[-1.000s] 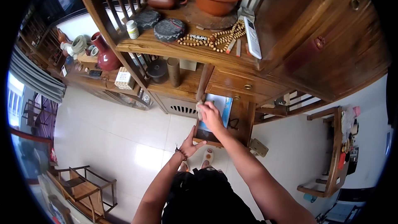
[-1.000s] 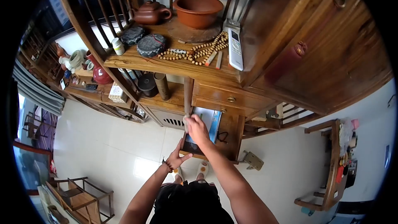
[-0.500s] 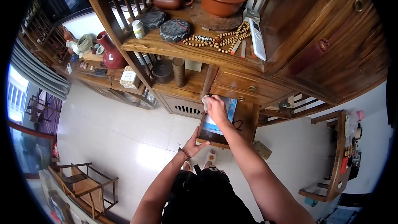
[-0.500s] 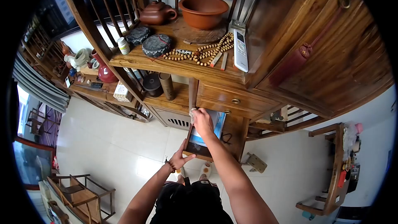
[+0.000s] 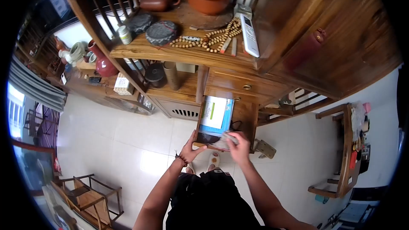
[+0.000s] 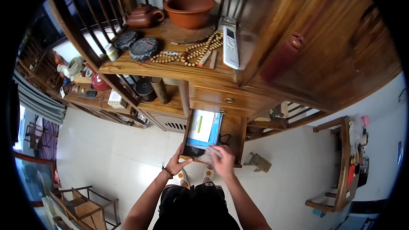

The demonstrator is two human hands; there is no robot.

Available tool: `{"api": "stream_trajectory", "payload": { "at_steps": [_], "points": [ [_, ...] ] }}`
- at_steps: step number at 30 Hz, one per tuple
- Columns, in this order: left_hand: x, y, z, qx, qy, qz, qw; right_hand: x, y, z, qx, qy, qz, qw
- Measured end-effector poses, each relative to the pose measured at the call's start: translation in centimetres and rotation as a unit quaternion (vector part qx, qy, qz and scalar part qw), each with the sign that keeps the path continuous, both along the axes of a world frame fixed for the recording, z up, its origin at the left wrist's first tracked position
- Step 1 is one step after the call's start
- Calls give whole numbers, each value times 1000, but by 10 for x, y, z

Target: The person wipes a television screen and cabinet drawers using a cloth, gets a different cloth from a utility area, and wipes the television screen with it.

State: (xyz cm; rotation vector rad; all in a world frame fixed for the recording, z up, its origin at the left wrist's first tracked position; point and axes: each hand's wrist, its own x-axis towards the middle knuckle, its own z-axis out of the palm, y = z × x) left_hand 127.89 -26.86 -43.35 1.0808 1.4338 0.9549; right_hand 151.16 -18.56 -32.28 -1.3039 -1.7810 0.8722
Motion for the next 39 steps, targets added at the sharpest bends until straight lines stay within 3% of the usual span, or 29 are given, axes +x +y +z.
{"api": "stream_trajectory", "payload": {
  "at_steps": [3,6,9,10,11,12,15,18,22,24,30,32,36,38,39],
  "points": [
    [2,1,15,-33,-41,4,999,77,7,-9,11,-55,-40,998],
    [3,0,25,-78,-48,10,996,122,2,-3,-51,-55,-92,993],
    [8,-7,21,-168,13,95,981,169,-26,-88,-30,-16,-161,986],
    [10,-8,20,-168,15,93,981,171,-40,-89,-30,-14,-164,986],
    [10,-9,15,-149,5,80,986,167,-53,-88,-206,87,-201,954],
    [10,-10,10,-129,-6,68,989,162,-61,-88,-372,184,-227,881],
    [12,-13,-3,-98,25,55,993,133,-74,-74,-437,194,-166,862],
    [11,-13,-11,-82,51,29,995,133,-68,-81,-441,238,-167,849],
    [22,6,0,-66,-2,50,997,128,-50,-65,-408,248,-175,861],
    [24,23,3,-87,53,56,993,131,-33,-60,-358,262,-156,883],
    [18,92,-30,-16,-40,108,993,120,37,-60,-377,270,-130,877],
    [23,110,-14,1,-44,121,992,112,57,-52,-367,261,-131,883],
    [20,158,-28,-9,38,141,989,102,95,-67,-357,274,-109,886],
    [30,180,2,-146,167,178,959,96,112,-71,-354,293,-113,881],
    [28,194,-42,-93,147,208,962,94,119,-72,-354,312,-123,873]
  ]
}}
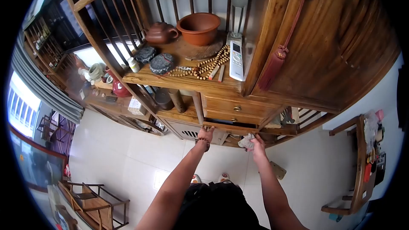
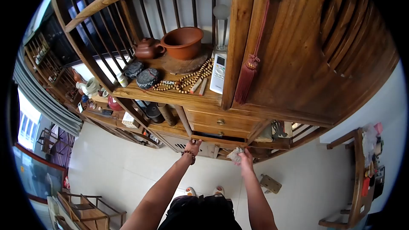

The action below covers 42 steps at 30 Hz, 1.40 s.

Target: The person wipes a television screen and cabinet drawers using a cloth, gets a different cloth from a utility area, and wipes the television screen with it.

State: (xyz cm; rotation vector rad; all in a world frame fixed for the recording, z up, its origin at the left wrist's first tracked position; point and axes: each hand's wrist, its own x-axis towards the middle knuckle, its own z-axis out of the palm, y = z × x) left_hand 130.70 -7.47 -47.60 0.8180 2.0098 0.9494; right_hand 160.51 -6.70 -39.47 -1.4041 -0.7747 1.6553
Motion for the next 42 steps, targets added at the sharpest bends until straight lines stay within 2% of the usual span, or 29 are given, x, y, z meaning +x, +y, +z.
{"api": "stream_trajectory", "payload": {
  "at_steps": [1,3,4,7,10,11,13,14,17,19,22,23,24,25,27,29,30,32,34,35,37,38,39,41,42],
  "points": [
    [2,5,10,17,-58,18,998,1,6,-1,4,3,7,1000],
    [4,3,27,24,-270,66,960,5,12,-4,11,32,67,997],
    [0,-2,-4,88,-303,58,947,2,9,-3,-36,21,38,998],
    [9,-23,22,119,-377,109,912,-2,4,-11,-35,98,64,993],
    [15,-18,36,122,-330,96,931,-14,18,-10,-19,169,99,980],
    [14,-14,39,131,-327,104,930,-20,21,1,-15,170,111,979],
    [12,-6,47,96,-399,89,907,-27,25,25,-58,131,134,981],
    [10,-1,45,82,-406,94,905,-28,30,19,-64,127,124,982],
    [8,0,45,50,-361,53,930,-24,39,10,-75,160,139,974],
    [4,-8,30,75,-291,-8,954,-21,35,11,-70,146,148,976],
    [18,-44,58,132,-191,15,973,-19,16,-1,-25,55,157,986],
    [11,-50,44,32,-236,-71,969,-29,13,-9,-19,4,152,988],
    [20,-73,80,9,-282,-84,956,-45,3,10,23,5,213,977],
    [27,-93,76,12,-368,-78,927,-64,-11,32,65,9,273,960],
    [30,-126,95,7,-436,-42,899,-98,-16,24,149,-56,367,917],
    [22,-149,90,81,-520,17,850,-140,-32,57,260,6,449,855],
    [12,-161,90,105,-513,42,851,-154,-38,76,301,-39,482,822],
    [-9,-187,110,138,-503,66,850,-181,-51,93,306,-15,493,814],
    [-34,-213,138,146,-470,176,853,-203,-58,93,317,-39,532,784],
    [-51,-222,130,154,-469,173,852,-214,-62,91,321,-52,549,770],
    [-77,-239,94,173,-389,153,892,-242,-74,92,330,-79,579,741],
    [-88,-244,91,222,-379,180,880,-262,-89,97,330,-21,538,775],
    [-108,-249,87,227,-379,174,880,-280,-94,98,336,-24,535,775],
    [-174,-275,118,167,-361,157,904,-346,-119,105,322,-56,546,772],
    [-188,-283,124,221,-361,177,889,-365,-131,115,331,-80,534,774]
  ]
}}
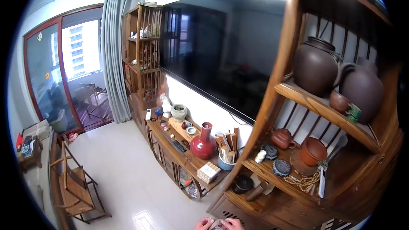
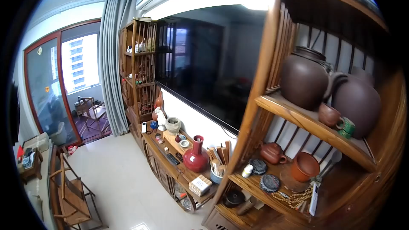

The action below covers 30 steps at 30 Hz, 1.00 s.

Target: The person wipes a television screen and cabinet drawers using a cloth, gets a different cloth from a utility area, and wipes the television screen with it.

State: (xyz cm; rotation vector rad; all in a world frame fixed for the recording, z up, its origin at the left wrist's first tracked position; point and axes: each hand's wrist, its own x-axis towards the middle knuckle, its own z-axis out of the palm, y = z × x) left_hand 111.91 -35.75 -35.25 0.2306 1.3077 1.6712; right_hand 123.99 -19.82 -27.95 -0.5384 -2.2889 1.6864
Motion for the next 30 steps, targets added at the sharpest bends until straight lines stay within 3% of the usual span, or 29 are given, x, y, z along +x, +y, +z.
{"api": "stream_trajectory", "payload": {
  "at_steps": [5,8,11,13,15,17,19,21,23,27,28,29,30],
  "points": [
    [-96,-45,14,63,12,17,998,-110,-44,1,-70,44,-53,995],
    [-150,-60,41,79,16,21,997,-171,-55,11,-178,16,-38,983],
    [-196,-62,51,115,19,43,992,-221,-66,24,-172,8,-52,984],
    [-229,-68,54,97,24,-15,995,-250,-65,15,-182,9,-49,982],
    [-256,-70,33,94,37,-7,995,-279,-66,2,-134,40,-32,990],
    [-289,-69,4,32,33,45,998,-305,-55,-11,-100,-6,-2,995],
    [-329,-66,-7,-10,36,60,997,-340,-51,-20,-93,49,87,991],
    [-372,-68,-1,-37,61,55,996,-378,-47,-32,-98,44,112,988],
    [-425,-67,3,-21,80,135,987,-438,-44,-29,-45,42,126,990],
    [-527,-99,61,-112,78,86,987,-553,-59,-27,-134,40,103,985],
    [-554,-97,60,-104,134,89,982,-589,-57,-16,-249,32,110,962],
    [-577,-103,56,-99,183,91,974,-626,-57,-26,-247,29,116,962],
    [-602,-121,49,-87,127,89,984,-665,-56,-45,-174,-33,164,970]
  ]
}}
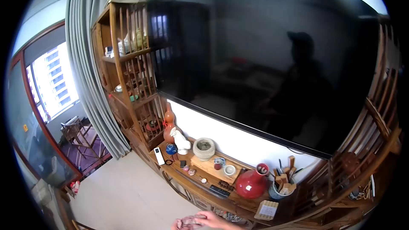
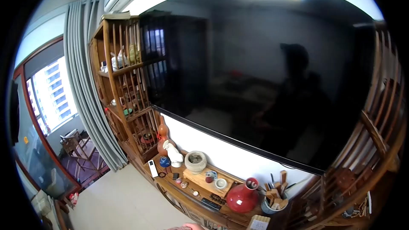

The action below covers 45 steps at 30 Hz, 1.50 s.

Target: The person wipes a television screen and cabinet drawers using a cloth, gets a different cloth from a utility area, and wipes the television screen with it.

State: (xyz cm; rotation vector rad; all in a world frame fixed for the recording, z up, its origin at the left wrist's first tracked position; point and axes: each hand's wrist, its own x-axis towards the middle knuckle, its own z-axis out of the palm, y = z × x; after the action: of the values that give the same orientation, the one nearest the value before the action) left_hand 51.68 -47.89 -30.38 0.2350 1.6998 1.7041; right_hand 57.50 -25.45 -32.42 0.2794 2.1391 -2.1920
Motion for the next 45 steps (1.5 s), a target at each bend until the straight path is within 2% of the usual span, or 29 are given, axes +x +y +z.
{"api": "stream_trajectory", "payload": {
  "at_steps": [1,2,3,4,6,8,9,11,12,15,16,19,22,23,25,26,27,29,30,31,33,34,35,37,38,42,45],
  "points": [
    [-20,-12,-12,1,-8,5,1000,-28,-4,-12,82,-40,60,994],
    [-45,-18,-22,54,-56,49,996,-52,-14,1,84,-46,64,993],
    [-70,-25,-32,109,-102,91,985,-77,-20,16,20,1,69,997],
    [-93,-36,-22,97,-103,48,989,-98,-24,27,-43,50,71,995],
    [-128,-44,-36,106,-112,75,985,-138,-33,29,-34,50,43,997],
    [-156,-57,-77,85,-147,142,975,-167,-42,23,-25,49,8,998],
    [-179,-62,-85,86,-149,133,976,-181,-46,20,-62,32,-35,997],
    [-234,-74,-91,156,-172,-27,972,-210,-53,21,-134,12,-124,983],
    [-249,-66,-32,116,-132,-47,983,-220,-61,33,-267,-42,-170,948],
    [-311,-66,-49,144,-122,-33,982,-253,-74,26,-248,-6,-173,953],
    [-330,-65,-31,148,-131,-38,980,-262,-77,33,-202,-61,-195,958],
    [-377,-63,-5,148,-135,-32,979,-288,-80,19,-187,-20,-200,962],
    [-418,-54,-22,172,-162,-25,972,-305,-99,67,-146,-51,-197,968],
    [-430,-51,-31,171,-164,-31,971,-314,-103,70,-146,-51,-204,967],
    [-441,-44,-46,211,-187,-17,959,-332,-110,75,-159,-77,-150,973],
    [-443,-43,-38,181,-195,4,964,-341,-122,80,-224,-78,-212,948],
    [-448,-43,-30,178,-196,3,964,-356,-124,76,-227,-79,-213,947],
    [-458,-39,-13,84,-90,53,991,-385,-125,73,-114,-73,-134,982],
    [-473,-38,-39,107,-30,32,993,-399,-127,72,-86,-61,-148,983],
    [-484,-38,-38,104,-27,38,993,-415,-134,77,-88,-59,-141,984],
    [-512,-42,-28,156,-25,52,986,-451,-140,89,-35,14,-247,968],
    [-526,-46,-17,126,-61,32,990,-468,-131,73,-114,7,-211,971],
    [-536,-53,-12,114,-58,45,991,-483,-125,66,-127,4,-199,972],
    [-558,-59,-2,93,-1,-49,994,-514,-117,62,-103,66,-45,991],
    [-565,-57,12,114,54,-30,992,-532,-116,60,-3,54,-50,997],
    [-614,-79,20,35,11,-45,998,-592,-118,43,-87,53,-20,995],
    [-623,-76,48,18,23,-6,1000,-606,-122,71,-77,33,-36,996]
  ]
}}
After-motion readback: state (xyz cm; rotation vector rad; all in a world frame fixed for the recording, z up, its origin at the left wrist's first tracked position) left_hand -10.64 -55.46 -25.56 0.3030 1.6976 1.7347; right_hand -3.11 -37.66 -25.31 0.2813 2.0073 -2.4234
